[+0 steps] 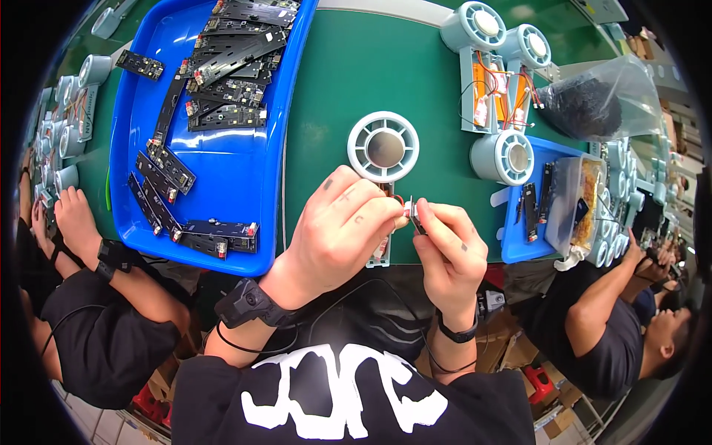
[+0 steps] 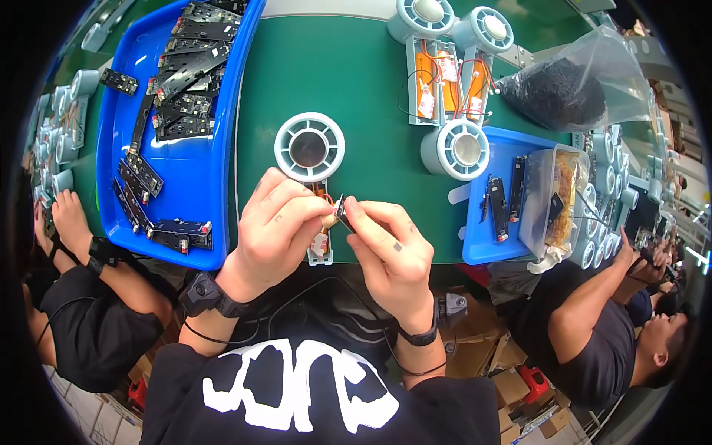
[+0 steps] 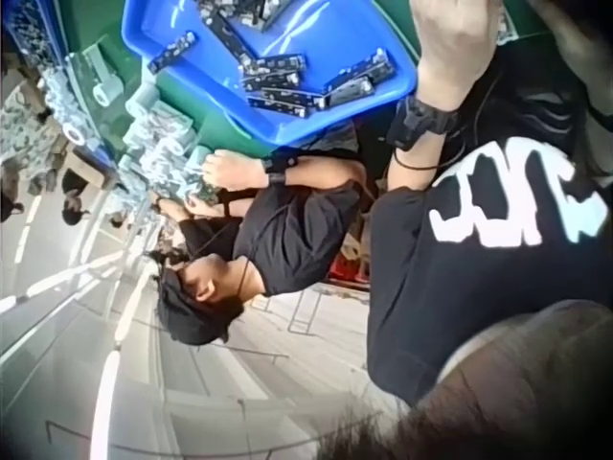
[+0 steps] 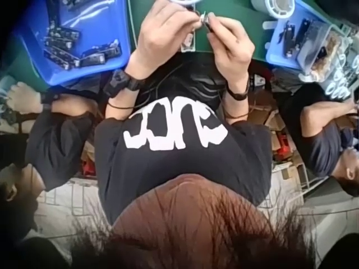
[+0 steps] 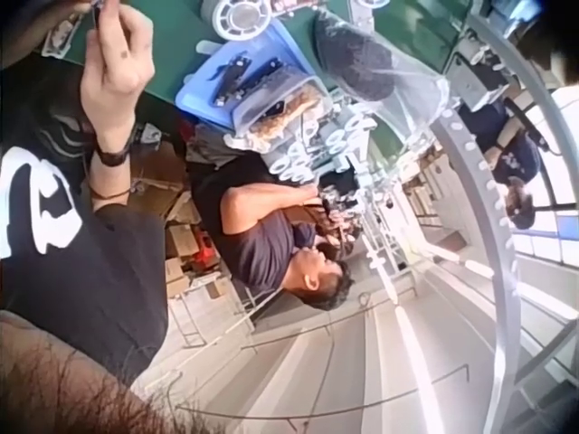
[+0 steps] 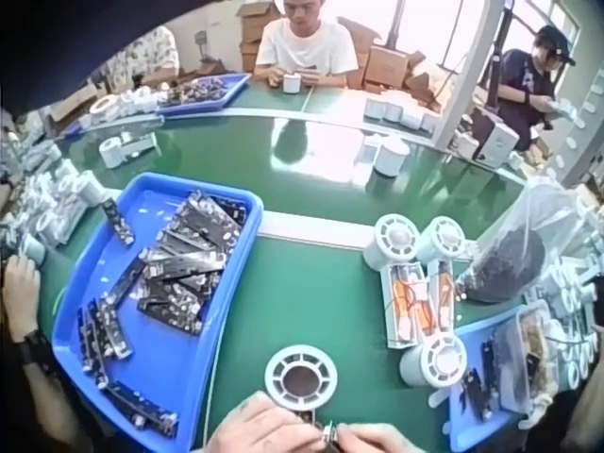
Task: The person picks up a circuit board from a tray, connects wires from a fan housing to the board by hand, and presses the board into the housing. They then repeat the process with a second circuit board and fan housing before setting the assembly aside.
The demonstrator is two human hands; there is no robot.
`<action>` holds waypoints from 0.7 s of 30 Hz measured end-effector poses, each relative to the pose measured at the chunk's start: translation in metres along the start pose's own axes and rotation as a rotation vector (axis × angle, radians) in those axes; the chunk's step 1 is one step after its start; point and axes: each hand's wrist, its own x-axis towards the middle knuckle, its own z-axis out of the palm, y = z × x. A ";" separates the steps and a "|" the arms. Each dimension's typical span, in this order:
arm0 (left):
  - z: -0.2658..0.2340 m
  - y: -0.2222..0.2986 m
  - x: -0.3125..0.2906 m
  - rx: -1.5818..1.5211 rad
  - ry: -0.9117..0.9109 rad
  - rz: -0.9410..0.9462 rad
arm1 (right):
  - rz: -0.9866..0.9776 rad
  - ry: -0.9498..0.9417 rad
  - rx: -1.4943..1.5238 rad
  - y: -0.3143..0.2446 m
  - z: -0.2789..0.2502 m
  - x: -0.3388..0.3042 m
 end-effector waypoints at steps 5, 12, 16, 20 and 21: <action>0.003 -0.006 -0.006 -0.077 0.084 -0.026 | 0.084 -0.100 0.104 0.002 -0.007 0.002; -0.002 -0.005 -0.003 -0.058 0.048 0.032 | 0.154 -0.166 0.231 0.003 -0.012 0.003; -0.002 -0.005 -0.003 -0.085 0.024 0.015 | 0.203 -0.237 0.253 0.004 -0.018 0.006; -0.003 -0.005 -0.005 -0.101 0.001 0.024 | 0.177 -0.270 0.251 0.006 -0.020 0.006; -0.003 -0.005 -0.005 -0.107 -0.005 0.030 | 0.182 -0.273 0.258 0.006 -0.020 0.005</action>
